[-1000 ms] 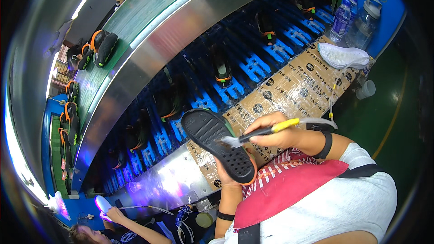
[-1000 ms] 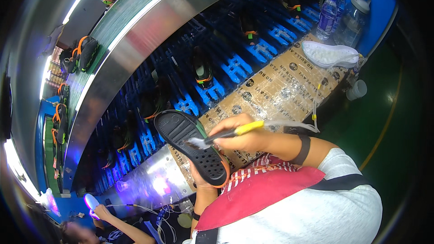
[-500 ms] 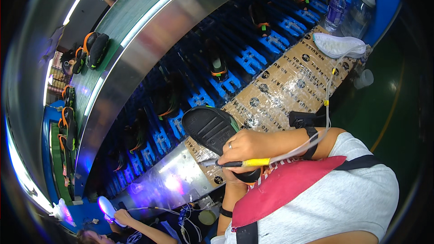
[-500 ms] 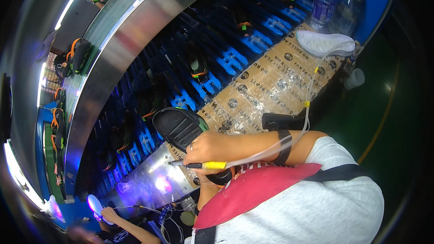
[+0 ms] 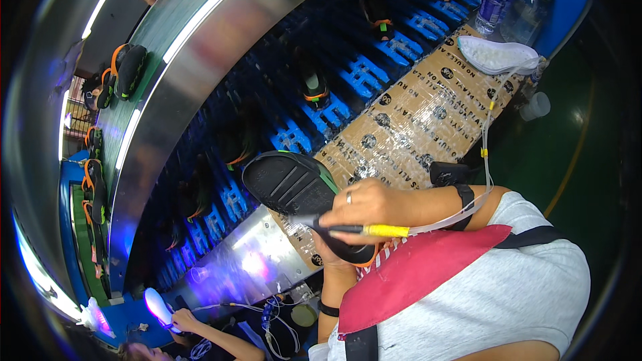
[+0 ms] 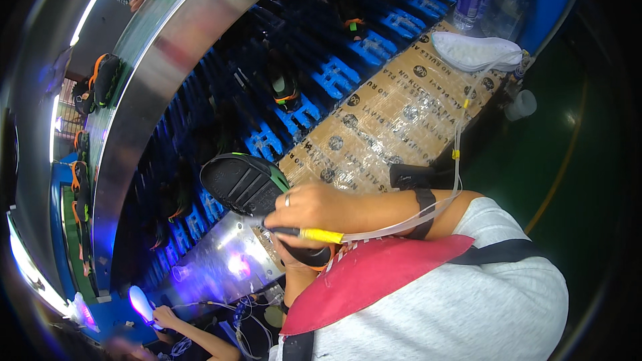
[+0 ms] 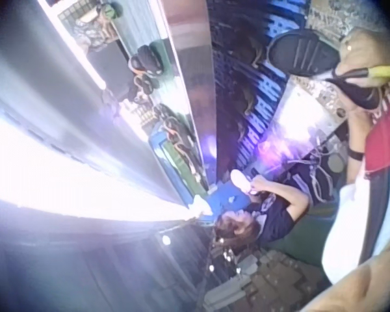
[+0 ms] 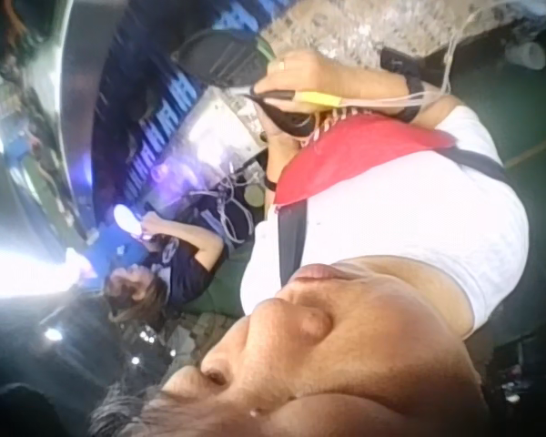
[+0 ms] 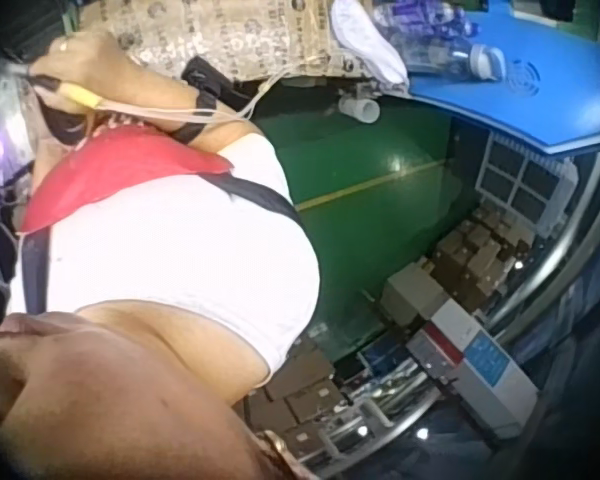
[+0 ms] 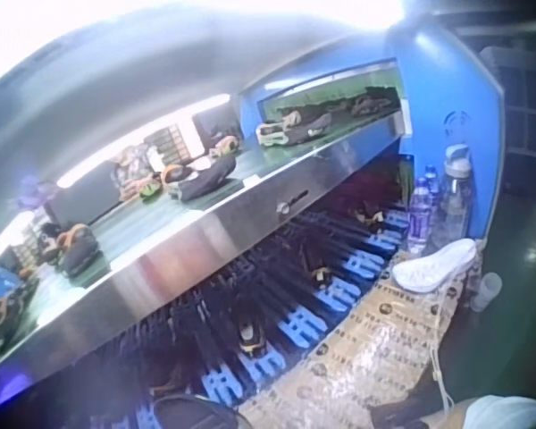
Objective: Painting or applying adhesive to the soles of shoes at a manufacturing station.
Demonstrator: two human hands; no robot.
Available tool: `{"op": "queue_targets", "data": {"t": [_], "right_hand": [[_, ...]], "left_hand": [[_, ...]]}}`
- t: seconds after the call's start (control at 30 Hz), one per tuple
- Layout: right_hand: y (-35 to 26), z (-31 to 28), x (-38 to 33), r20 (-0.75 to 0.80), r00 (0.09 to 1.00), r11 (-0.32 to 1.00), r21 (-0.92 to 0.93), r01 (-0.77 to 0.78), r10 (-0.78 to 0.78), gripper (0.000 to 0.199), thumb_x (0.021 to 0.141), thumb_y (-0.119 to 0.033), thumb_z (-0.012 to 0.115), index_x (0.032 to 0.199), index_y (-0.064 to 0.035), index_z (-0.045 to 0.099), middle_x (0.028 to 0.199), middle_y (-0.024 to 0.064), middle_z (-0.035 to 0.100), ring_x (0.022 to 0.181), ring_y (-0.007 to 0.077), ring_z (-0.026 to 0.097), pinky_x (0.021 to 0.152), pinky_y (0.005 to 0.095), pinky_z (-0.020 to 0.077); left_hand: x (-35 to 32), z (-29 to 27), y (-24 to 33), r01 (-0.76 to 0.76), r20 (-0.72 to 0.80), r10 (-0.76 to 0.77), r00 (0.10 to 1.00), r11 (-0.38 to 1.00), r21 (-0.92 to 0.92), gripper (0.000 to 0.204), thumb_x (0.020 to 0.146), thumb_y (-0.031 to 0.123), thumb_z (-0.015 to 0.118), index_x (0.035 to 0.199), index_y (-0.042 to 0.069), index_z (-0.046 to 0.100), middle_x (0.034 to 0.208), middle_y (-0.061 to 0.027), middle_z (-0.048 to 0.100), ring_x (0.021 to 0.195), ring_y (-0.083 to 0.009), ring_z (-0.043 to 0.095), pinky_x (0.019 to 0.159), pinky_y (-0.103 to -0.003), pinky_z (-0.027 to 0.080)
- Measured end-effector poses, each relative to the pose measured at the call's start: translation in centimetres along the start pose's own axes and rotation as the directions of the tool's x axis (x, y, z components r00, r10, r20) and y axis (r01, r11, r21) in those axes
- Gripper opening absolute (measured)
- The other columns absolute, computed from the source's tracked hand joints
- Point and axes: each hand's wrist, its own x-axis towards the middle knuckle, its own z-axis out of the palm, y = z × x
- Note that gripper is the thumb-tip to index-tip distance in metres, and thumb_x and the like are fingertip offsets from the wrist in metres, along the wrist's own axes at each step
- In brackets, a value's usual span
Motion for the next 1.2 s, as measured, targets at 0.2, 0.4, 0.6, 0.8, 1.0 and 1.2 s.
{"op": "queue_targets", "data": {"t": [0.2,0.4,0.6,0.8,1.0,1.2], "right_hand": [[-0.2,1.2,-1.0,0.111,0.993,0.997,-0.07,0.041,-0.033,0.023,0.067,-0.017,0.066,0.085,-0.006,0.06,0.069,0.0066,0.053,0.065,0.0221,0.057,0.055,0.0314,0.0463],[0.0,1.1,-1.7,-0.065,0.994,0.986,-0.138,-0.093,0.085,0.022,0.067,-0.018,0.066,0.085,-0.0071,0.06,0.07,0.0063,0.054,0.066,0.0225,0.058,0.056,0.0308,0.0461],[-0.9,1.5,-2.0,0.189,0.979,0.997,-0.014,-0.077,0.078,0.022,0.069,-0.016,0.065,0.09,-0.0094,0.062,0.073,0.007,0.056,0.065,0.0225,0.058,0.056,0.0317,0.0465],[-0.3,2.0,-2.5,0.046,0.984,0.982,0.074,-0.176,0.173,0.026,0.068,-0.008,0.07,0.093,-0.0046,0.064,0.073,0.0086,0.059,0.061,0.0225,0.06,0.053,0.0294,0.0478],[-1.0,1.5,-2.0,0.14,0.979,0.897,0.397,-0.194,0.15,0.024,0.07,-0.007,0.068,0.093,-0.0032,0.064,0.071,0.009,0.06,0.062,0.0227,0.06,0.055,0.0289,0.0474],[-1.2,2.2,-2.6,0.209,0.948,0.919,0.264,-0.291,0.24,0.024,0.07,-0.006,0.069,0.093,-0.0034,0.064,0.071,0.0093,0.06,0.062,0.0222,0.06,0.054,0.0293,0.0458]], "left_hand": [[-0.1,-0.2,-0.1,-0.011,-0.041,0.007,0.999,0.995,-0.101,0.063,0.081,0.058,0.043,0.119,0.007,0.045,0.115,-0.0139,0.051,0.104,-0.0269,0.053,0.088,-0.041,0.044],[0.4,-0.2,1.1,-0.023,-0.029,0.02,0.999,0.991,-0.129,0.067,0.081,0.059,0.042,0.122,0.006,0.044,0.115,-0.0157,0.051,0.104,-0.028,0.053,0.089,-0.042,0.044],[0.6,1.3,1.0,-0.164,0.036,0.165,0.986,0.986,-0.034,0.07,0.079,0.059,0.045,0.123,0.005,0.041,0.115,-0.015,0.049,0.105,-0.03,0.048,0.092,-0.044,0.04],[1.1,-0.3,2.0,-0.181,0.03,0.183,0.983,0.981,-0.063,0.066,0.077,0.055,0.052,0.123,0.008,0.042,0.114,-0.0143,0.05,0.103,-0.0285,0.049,0.089,-0.044,0.041],[1.6,0.2,3.1,-0.278,0.056,0.282,0.958,0.959,-0.061,0.055,0.082,0.049,0.049,0.121,0.01,0.046,0.111,-0.0116,0.055,0.098,-0.028,0.052,0.088,-0.04,0.041],[1.5,-0.7,4.1,-0.295,0.125,0.304,0.944,0.952,-0.084,0.055,0.082,0.049,0.049,0.121,0.01,0.045,0.109,-0.0144,0.055,0.1,-0.0307,0.052,0.09,-0.04,0.042]]}}
